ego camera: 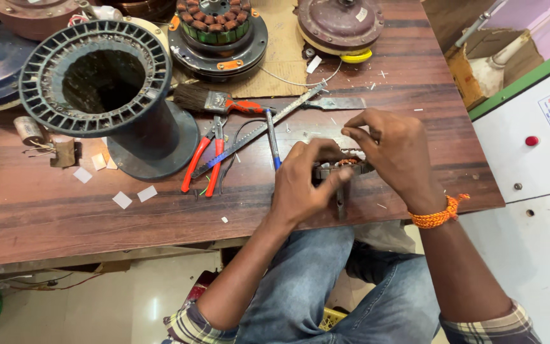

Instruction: The person sits at a workbench and fits small white components one by one into slots around a circular ceiling fan motor part, pressing each into place by hand and occasionally using a small hand tool. The motor part is turned as the person works around it.

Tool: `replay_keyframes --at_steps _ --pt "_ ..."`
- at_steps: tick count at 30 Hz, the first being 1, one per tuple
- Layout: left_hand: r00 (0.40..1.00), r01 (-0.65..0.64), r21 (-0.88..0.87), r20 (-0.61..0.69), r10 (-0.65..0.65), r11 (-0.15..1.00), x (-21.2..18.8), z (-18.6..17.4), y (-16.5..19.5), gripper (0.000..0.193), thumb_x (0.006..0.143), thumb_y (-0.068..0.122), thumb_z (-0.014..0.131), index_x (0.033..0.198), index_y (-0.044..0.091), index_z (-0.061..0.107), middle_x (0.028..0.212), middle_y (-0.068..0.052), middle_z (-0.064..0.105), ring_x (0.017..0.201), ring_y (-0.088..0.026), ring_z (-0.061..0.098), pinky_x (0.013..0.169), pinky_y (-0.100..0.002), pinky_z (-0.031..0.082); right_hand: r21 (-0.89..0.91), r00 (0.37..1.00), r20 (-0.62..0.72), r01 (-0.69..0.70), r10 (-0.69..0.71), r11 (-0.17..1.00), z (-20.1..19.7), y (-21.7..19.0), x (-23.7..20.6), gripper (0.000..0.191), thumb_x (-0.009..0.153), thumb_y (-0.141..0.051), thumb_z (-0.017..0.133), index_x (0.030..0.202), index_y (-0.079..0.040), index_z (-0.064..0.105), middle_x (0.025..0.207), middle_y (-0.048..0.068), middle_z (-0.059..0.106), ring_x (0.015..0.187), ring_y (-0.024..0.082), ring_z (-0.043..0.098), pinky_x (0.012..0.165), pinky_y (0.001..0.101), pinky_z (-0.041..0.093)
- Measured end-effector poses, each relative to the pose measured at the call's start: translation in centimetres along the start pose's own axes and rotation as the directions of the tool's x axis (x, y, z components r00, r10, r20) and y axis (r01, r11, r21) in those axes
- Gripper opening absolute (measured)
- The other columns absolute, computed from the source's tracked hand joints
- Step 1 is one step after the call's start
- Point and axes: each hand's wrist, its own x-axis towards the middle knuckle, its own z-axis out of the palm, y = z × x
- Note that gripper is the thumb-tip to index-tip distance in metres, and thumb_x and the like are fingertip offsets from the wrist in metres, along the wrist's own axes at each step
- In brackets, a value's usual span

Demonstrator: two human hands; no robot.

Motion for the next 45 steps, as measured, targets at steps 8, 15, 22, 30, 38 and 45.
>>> replay_keyframes --at_steps 8,15,22,30,38,45 --pt "0.891 0.358 -0.118 0.339 -0.302 0.926 4.7 0.6 -3.9 0.027 0.086 0.024 0.075 0.105 0.006 0.077 0.086 -0.007 0.078 0.079 -0.012 0.069 0.074 -0.03 0.056 -0.079 0.998 -0.007 0.054 -0.055 0.995 0.2 -0.6 -0.1 0.015 0.092 -0.017 0.08 0.096 -0.005 0.072 0.081 0.013 0.069 0.069 0.026 0.066 0.062 0.0375 0.049" --pt "0.879 0.282 -0.184 0.444 -0.176 0.942 4.2 -1.4 -6.2 0.022 0.085 0.016 0.077 0.104 0.007 0.081 0.096 -0.004 0.082 0.089 -0.01 0.073 0.084 -0.028 0.057 -0.024 0.973 0.092 -0.211 0.213 0.977 -0.7 -3.4 -3.6 0.018 0.087 -0.019 0.082 0.097 -0.006 0.076 0.063 0.012 0.06 0.049 0.02 0.051 0.05 0.0356 0.04" --pt "0.846 0.353 -0.256 0.498 -0.19 0.9 4.6 -1.6 -5.8 0.021 0.084 0.013 0.079 0.104 0.005 0.081 0.095 -0.004 0.081 0.089 -0.008 0.072 0.086 -0.027 0.057 0.212 0.965 -0.046 -0.243 0.258 0.947 0.9 -4.6 -7.1 0.012 0.09 -0.008 0.077 0.095 -0.001 0.069 0.08 0.007 0.071 0.063 0.008 0.064 0.055 0.0262 0.048" --pt "0.808 0.362 -0.163 0.546 -0.222 0.918 5.6 -1.7 -5.5 0.022 0.083 0.011 0.078 0.104 0.005 0.081 0.089 -0.001 0.081 0.081 -0.006 0.069 0.08 -0.026 0.057 0.457 0.912 -0.031 -0.351 0.409 0.817 2.8 -3.0 -10.0 0.007 0.093 -0.003 0.075 0.095 0.001 0.071 0.073 0.001 0.054 0.063 0.004 0.038 0.054 0.0253 0.032" --pt "0.951 0.079 0.028 0.297 -0.084 0.996 2.7 -2.0 -1.0 0.031 0.084 0.024 0.081 0.11 0.007 0.076 0.097 -0.006 0.077 0.09 -0.018 0.068 0.085 -0.034 0.054 0.418 0.912 -0.142 -0.297 0.385 0.859 5.9 -1.9 -13.3 0.006 0.093 -0.005 0.072 0.096 -0.003 0.068 0.072 0.001 0.065 0.061 0.004 0.057 0.055 0.0251 0.046" --pt "0.985 -0.171 0.33 0.046 0.165 0.928 -1.1 0.6 0.3 0.046 0.075 0.015 0.083 0.12 0.014 0.072 0.113 -0.004 0.074 0.099 -0.027 0.062 0.091 -0.041 0.048 0.085 0.9 -0.185 -0.386 0.396 0.918 1.4 0.0 -13.0 0.01 0.086 -0.004 0.081 0.091 -0.001 0.073 0.066 0.008 0.058 0.053 0.013 0.046 0.051 0.031 0.037"
